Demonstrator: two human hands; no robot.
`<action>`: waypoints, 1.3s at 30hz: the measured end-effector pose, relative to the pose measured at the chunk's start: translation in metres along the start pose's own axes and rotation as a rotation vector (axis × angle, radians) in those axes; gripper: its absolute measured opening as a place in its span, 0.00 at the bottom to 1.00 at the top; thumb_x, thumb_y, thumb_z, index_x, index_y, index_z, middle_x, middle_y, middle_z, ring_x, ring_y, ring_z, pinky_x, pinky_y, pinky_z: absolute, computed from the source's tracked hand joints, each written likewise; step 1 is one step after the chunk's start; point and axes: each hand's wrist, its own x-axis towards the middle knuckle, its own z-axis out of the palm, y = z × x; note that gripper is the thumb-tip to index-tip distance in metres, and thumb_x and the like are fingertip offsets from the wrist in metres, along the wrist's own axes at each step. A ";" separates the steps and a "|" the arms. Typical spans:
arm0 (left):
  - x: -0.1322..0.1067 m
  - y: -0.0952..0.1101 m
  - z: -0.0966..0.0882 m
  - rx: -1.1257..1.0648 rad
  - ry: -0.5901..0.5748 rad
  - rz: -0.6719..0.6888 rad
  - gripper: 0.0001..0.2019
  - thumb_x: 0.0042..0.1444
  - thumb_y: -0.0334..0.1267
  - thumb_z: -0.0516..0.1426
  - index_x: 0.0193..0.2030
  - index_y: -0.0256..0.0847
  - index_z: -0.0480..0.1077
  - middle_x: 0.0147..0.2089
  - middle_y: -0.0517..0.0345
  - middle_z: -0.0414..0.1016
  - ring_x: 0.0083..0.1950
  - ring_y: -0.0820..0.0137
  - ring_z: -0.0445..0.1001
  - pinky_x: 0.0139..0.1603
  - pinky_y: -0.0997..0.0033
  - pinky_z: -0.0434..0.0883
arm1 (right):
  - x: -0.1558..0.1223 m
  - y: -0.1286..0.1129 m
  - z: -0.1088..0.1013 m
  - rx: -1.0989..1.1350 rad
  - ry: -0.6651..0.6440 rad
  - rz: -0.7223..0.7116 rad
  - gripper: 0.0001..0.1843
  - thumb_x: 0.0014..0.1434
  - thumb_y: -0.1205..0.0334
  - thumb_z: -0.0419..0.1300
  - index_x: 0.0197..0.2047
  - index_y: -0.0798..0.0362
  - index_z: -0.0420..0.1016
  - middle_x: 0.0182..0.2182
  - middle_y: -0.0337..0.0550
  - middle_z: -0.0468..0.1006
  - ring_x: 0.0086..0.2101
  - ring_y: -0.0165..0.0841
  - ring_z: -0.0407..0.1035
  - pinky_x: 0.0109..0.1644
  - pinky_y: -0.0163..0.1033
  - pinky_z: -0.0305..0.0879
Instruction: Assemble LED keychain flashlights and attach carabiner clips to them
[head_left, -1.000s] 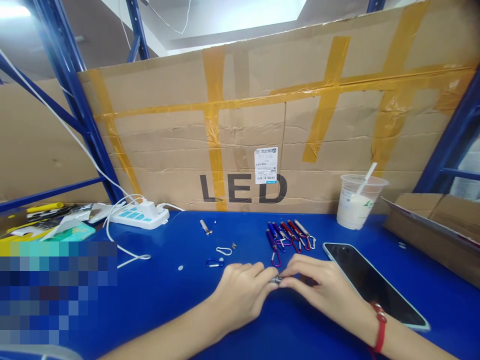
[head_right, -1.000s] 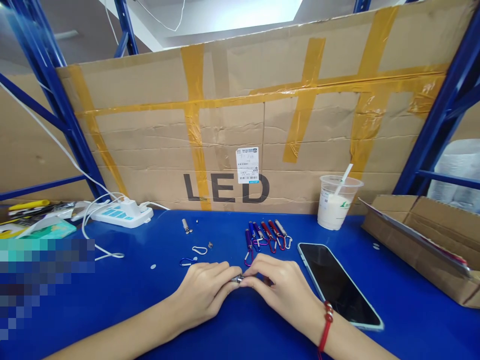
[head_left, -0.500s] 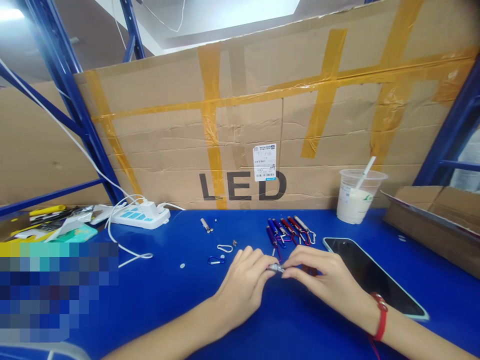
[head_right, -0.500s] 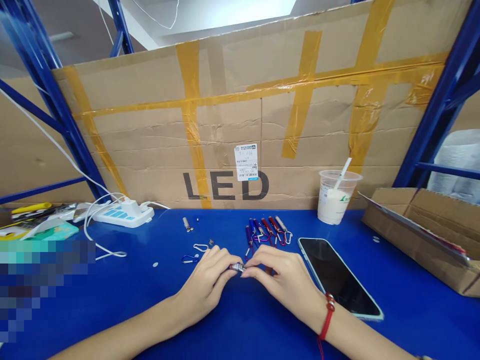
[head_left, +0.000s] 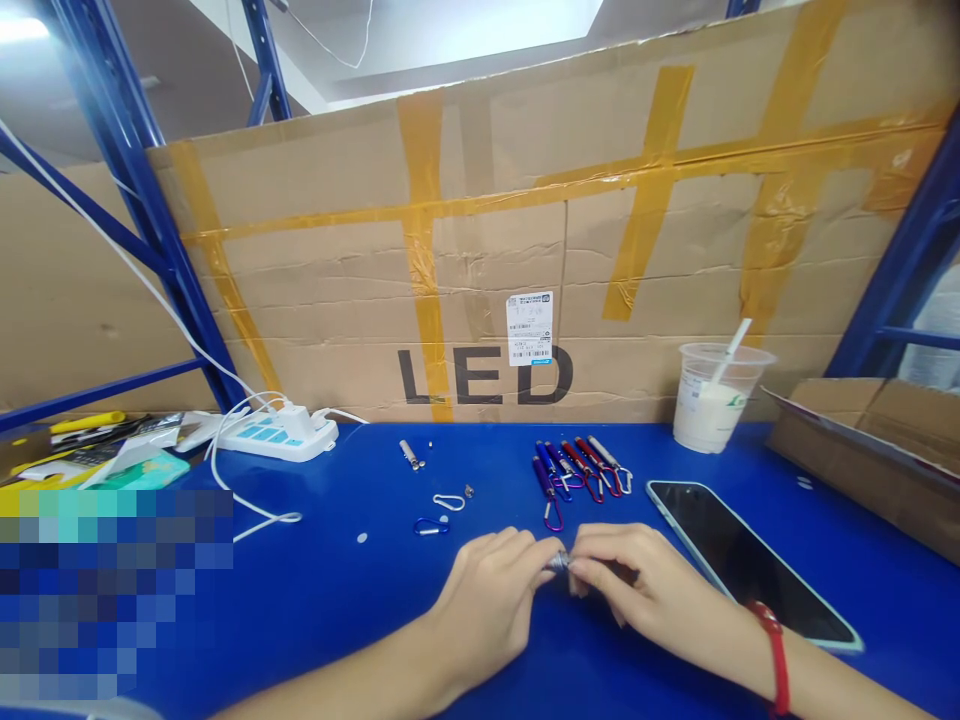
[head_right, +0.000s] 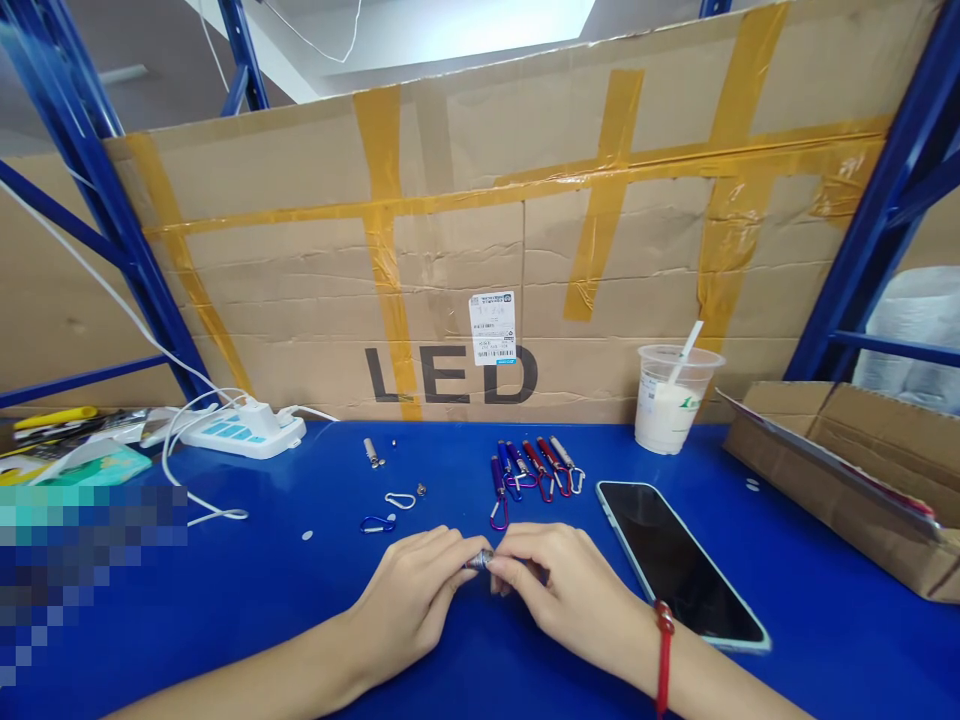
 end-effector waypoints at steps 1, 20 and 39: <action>0.000 0.000 0.000 0.017 -0.002 0.006 0.10 0.60 0.30 0.44 0.44 0.41 0.64 0.31 0.59 0.70 0.31 0.71 0.67 0.33 0.73 0.65 | 0.000 -0.001 0.001 -0.008 -0.019 -0.008 0.19 0.63 0.62 0.46 0.23 0.52 0.68 0.21 0.38 0.71 0.24 0.27 0.67 0.29 0.29 0.61; -0.006 0.002 0.007 0.225 -0.036 0.146 0.09 0.59 0.29 0.45 0.44 0.38 0.61 0.28 0.60 0.67 0.29 0.71 0.68 0.28 0.71 0.64 | -0.006 -0.011 0.014 0.141 -0.177 0.281 0.22 0.63 0.52 0.41 0.21 0.53 0.57 0.17 0.36 0.63 0.16 0.25 0.57 0.22 0.30 0.55; 0.004 0.011 -0.001 -0.052 -0.152 -0.131 0.08 0.62 0.33 0.45 0.41 0.42 0.63 0.36 0.60 0.73 0.37 0.69 0.71 0.37 0.72 0.67 | -0.005 -0.005 0.011 -0.058 -0.082 0.223 0.22 0.64 0.53 0.41 0.22 0.52 0.61 0.19 0.38 0.68 0.21 0.29 0.62 0.29 0.33 0.54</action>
